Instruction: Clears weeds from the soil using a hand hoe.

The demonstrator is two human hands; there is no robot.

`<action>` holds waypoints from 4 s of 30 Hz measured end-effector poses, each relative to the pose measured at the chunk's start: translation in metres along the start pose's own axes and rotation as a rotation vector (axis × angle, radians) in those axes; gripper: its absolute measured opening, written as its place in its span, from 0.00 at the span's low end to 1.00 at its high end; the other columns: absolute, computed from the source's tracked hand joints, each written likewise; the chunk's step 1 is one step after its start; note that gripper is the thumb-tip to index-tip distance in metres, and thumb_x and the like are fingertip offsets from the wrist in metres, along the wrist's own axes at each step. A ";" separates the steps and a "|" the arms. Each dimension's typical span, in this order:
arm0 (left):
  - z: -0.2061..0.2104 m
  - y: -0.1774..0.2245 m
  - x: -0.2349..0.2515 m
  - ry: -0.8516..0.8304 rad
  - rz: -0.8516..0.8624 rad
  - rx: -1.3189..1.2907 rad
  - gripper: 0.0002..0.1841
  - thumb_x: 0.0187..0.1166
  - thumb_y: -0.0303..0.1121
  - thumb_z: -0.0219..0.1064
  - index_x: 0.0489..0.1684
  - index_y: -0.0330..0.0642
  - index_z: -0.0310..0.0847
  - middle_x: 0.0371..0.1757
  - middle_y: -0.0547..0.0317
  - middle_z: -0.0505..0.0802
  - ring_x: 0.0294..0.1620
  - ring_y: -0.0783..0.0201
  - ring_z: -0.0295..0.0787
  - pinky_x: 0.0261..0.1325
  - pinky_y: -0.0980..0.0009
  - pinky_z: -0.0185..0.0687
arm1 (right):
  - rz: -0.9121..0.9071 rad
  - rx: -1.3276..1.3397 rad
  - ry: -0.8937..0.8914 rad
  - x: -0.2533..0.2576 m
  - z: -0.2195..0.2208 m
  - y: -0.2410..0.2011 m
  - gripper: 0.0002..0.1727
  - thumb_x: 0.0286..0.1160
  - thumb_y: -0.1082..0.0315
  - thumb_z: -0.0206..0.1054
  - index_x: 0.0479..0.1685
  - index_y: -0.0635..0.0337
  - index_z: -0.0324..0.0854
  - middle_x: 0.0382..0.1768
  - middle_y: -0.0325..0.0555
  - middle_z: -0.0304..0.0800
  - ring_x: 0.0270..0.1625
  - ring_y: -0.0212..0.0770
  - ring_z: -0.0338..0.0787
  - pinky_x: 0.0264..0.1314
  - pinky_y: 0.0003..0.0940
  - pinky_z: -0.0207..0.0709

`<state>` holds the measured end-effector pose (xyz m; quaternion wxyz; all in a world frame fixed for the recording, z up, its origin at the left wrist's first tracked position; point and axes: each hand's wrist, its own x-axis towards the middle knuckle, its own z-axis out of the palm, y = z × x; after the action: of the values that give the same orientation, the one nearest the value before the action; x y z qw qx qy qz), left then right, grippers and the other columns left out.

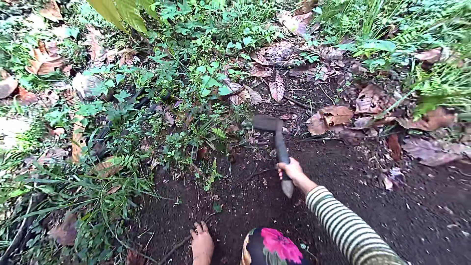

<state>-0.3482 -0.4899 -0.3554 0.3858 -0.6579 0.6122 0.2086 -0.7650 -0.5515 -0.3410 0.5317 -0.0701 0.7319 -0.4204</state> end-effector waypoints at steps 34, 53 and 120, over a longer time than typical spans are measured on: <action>0.001 -0.029 0.006 -0.095 0.160 -0.159 0.50 0.76 0.42 0.73 0.97 0.43 0.43 0.97 0.42 0.46 0.98 0.41 0.38 0.94 0.50 0.48 | -0.143 0.011 -0.019 0.022 0.063 -0.051 0.24 0.83 0.71 0.65 0.73 0.68 0.64 0.28 0.49 0.84 0.21 0.41 0.86 0.28 0.38 0.88; -0.006 -0.027 0.006 -0.126 0.160 -0.121 0.51 0.76 0.49 0.72 0.97 0.44 0.43 0.97 0.42 0.50 0.97 0.40 0.43 0.94 0.42 0.42 | -0.135 0.184 0.139 0.013 0.076 -0.016 0.29 0.82 0.73 0.63 0.78 0.65 0.55 0.31 0.51 0.82 0.22 0.42 0.88 0.28 0.40 0.90; 0.019 -0.016 -0.006 -0.027 0.175 -0.220 0.36 0.82 0.29 0.60 0.93 0.37 0.54 0.98 0.46 0.40 0.98 0.42 0.30 0.95 0.52 0.46 | -0.146 -0.301 -0.205 -0.036 0.183 0.021 0.35 0.72 0.71 0.69 0.79 0.66 0.57 0.32 0.54 0.86 0.23 0.46 0.89 0.30 0.45 0.89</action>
<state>-0.3294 -0.4721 -0.3588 0.3002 -0.6375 0.6353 0.3161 -0.5894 -0.6175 -0.3442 0.5551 -0.2442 0.7215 -0.3342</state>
